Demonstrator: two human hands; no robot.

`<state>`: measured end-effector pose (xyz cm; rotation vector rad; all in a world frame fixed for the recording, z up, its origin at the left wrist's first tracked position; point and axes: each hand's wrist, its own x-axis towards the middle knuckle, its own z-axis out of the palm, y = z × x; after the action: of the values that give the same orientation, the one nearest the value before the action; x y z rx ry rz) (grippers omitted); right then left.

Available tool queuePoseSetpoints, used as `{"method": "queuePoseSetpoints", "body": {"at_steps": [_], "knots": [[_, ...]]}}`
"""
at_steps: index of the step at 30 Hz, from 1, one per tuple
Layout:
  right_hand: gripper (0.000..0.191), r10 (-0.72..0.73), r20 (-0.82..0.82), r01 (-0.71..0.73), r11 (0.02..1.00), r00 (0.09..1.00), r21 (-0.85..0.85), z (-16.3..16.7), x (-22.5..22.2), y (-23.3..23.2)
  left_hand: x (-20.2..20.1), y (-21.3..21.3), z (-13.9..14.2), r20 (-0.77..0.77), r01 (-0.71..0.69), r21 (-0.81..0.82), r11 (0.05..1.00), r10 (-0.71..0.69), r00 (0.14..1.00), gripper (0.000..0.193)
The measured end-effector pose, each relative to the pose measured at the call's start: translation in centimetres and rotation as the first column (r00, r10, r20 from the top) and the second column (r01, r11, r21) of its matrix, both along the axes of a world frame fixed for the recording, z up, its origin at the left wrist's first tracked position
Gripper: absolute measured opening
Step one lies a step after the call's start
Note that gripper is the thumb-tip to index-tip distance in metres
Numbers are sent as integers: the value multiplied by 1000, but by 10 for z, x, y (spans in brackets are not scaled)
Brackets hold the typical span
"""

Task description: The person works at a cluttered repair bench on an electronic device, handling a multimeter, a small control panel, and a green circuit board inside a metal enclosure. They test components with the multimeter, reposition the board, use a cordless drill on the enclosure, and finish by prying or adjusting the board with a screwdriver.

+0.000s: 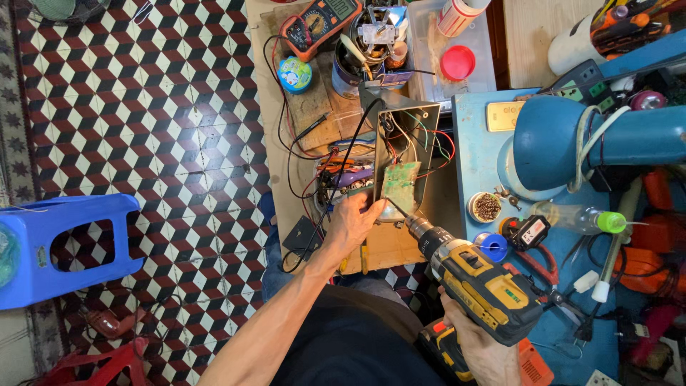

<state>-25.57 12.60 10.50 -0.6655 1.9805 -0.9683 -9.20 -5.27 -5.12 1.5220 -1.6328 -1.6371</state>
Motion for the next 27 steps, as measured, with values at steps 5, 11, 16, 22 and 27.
{"method": "queuePoseSetpoints", "body": {"at_steps": [5,11,16,22,27], "knots": [[27,-16,9,16,1000,1000,-2,-1,0,-2,1,1,0,-66,-20,-41,999,17,998,42],[27,-18,19,19,1000,1000,-18,-4,0,2,1,1,2,-90,-21,-26,999,19,996,42],[29,-16,53,19,998,998,-60,-6,0,2,1,1,5,-84,-16,-45,999,12,996,41],[28,-4,14,4,1000,1000,-2,-9,-3,5,2,2,6,-100,-27,-60,998,21,995,42],[23,59,-100,-59,998,993,6,-17,-8,11,2,0,7,-74,-7,4,1000,8,997,41]]}}
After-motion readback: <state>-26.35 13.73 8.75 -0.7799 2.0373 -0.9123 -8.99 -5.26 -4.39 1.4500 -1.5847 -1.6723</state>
